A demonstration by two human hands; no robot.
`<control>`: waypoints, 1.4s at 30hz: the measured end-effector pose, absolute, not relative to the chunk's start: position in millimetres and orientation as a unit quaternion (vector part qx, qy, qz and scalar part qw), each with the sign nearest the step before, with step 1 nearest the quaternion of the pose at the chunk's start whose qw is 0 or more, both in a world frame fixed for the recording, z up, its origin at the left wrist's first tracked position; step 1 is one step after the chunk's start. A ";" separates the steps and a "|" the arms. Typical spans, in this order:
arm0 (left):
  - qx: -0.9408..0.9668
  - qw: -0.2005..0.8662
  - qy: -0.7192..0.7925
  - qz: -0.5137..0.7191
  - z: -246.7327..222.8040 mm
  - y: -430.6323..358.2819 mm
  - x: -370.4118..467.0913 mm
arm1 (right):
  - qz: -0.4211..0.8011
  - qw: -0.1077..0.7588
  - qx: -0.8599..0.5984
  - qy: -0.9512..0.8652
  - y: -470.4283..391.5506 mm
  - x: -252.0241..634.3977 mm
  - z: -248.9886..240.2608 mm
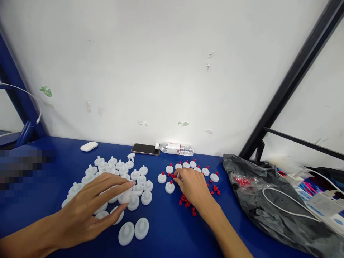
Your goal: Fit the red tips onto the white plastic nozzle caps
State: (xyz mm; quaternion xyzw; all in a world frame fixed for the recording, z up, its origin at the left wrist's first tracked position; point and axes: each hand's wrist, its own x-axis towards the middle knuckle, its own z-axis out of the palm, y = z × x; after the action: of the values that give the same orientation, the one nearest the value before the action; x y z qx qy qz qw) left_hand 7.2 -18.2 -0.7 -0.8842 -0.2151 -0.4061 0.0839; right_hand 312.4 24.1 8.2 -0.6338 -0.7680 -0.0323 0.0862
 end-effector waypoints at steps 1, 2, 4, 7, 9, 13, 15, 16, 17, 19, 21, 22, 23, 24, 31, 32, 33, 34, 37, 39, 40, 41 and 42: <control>-0.882 0.083 -0.216 -0.410 -0.3 -18.3 7.6 | -0.034 0.082 -0.635 -0.767 25.0 312.8 6.4; -0.881 0.082 -0.215 -0.413 0.8 -18.6 8.1 | -0.035 0.079 -0.635 -0.768 25.9 313.3 4.3; -0.880 0.082 -0.208 -0.420 4.5 -19.9 9.3 | -0.035 0.078 -0.633 -0.770 27.4 314.9 0.5; -0.880 0.079 -0.206 -0.421 10.2 -22.1 10.8 | -0.033 0.086 -0.628 -0.773 29.4 320.0 -2.8; -0.878 0.079 -0.213 -0.421 11.9 -22.7 11.3 | -0.031 0.099 -0.626 -0.773 30.5 325.1 -3.1; -0.874 0.081 -0.211 -0.430 10.6 -22.6 11.2 | 0.030 0.202 -0.596 -0.777 28.5 331.3 -1.5; -0.873 0.079 -0.211 -0.432 9.1 -22.5 11.0 | 0.067 0.268 -0.561 -0.781 23.8 327.5 1.3; -0.871 0.080 -0.214 -0.434 8.5 -22.4 11.0 | 0.078 0.292 -0.545 -0.782 20.8 323.3 3.9; -0.869 0.083 -0.219 -0.436 8.1 -22.3 11.0 | 0.086 0.312 -0.532 -0.783 17.8 317.6 7.4; -0.864 0.089 -0.231 -0.440 7.8 -21.6 10.9 | 0.114 0.336 -0.509 -0.784 12.5 302.7 17.2; -0.857 0.093 -0.246 -0.443 8.5 -20.3 10.3 | 0.156 0.340 -0.490 -0.787 9.5 285.1 28.7; -0.854 0.095 -0.254 -0.444 9.1 -19.5 9.8 | 0.179 0.340 -0.479 -0.789 8.9 276.1 33.9; -0.851 0.097 -0.263 -0.445 9.7 -18.6 9.2 | 0.201 0.341 -0.466 -0.791 8.6 267.5 38.1; -0.848 0.099 -0.271 -0.445 10.3 -17.7 8.5 | 0.224 0.342 -0.453 -0.792 8.6 259.7 40.8; -0.849 0.103 -0.289 -0.429 7.6 -16.8 6.6 | 0.321 0.377 -0.419 -0.761 4.4 239.5 28.0; -0.850 0.103 -0.289 -0.428 6.7 -17.2 6.6 | 0.322 0.379 -0.422 -0.758 3.7 240.3 26.3; -0.850 0.103 -0.290 -0.428 6.1 -17.5 6.5 | 0.322 0.380 -0.424 -0.756 3.1 241.3 25.6; -0.848 0.104 -0.292 -0.429 5.7 -17.8 6.3 | 0.322 0.381 -0.427 -0.754 2.7 242.1 25.7; -0.844 0.110 -0.296 -0.433 6.5 -17.3 4.7 | 0.333 0.375 -0.428 -0.752 1.7 242.8 28.9; -0.843 0.113 -0.296 -0.435 7.4 -16.4 3.8 | 0.347 0.366 -0.426 -0.751 0.7 242.0 31.2; -0.843 0.114 -0.294 -0.436 7.7 -15.9 3.6 | 0.356 0.364 -0.424 -0.749 0.1 241.5 31.9; -0.844 0.114 -0.289 -0.437 7.9 -15.5 3.5 | 0.365 0.364 -0.421 -0.746 -0.5 240.9 32.3; -0.846 0.113 -0.282 -0.438 7.9 -15.1 3.6 | 0.377 0.366 -0.417 -0.742 -1.2 240.5 32.3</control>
State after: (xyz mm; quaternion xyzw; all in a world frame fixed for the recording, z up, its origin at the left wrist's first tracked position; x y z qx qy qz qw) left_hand 3.6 -15.1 7.9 -0.8461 -0.2820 -0.4381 0.1125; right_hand 240.5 -1.2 32.3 -0.4171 -0.7419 0.3768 0.3656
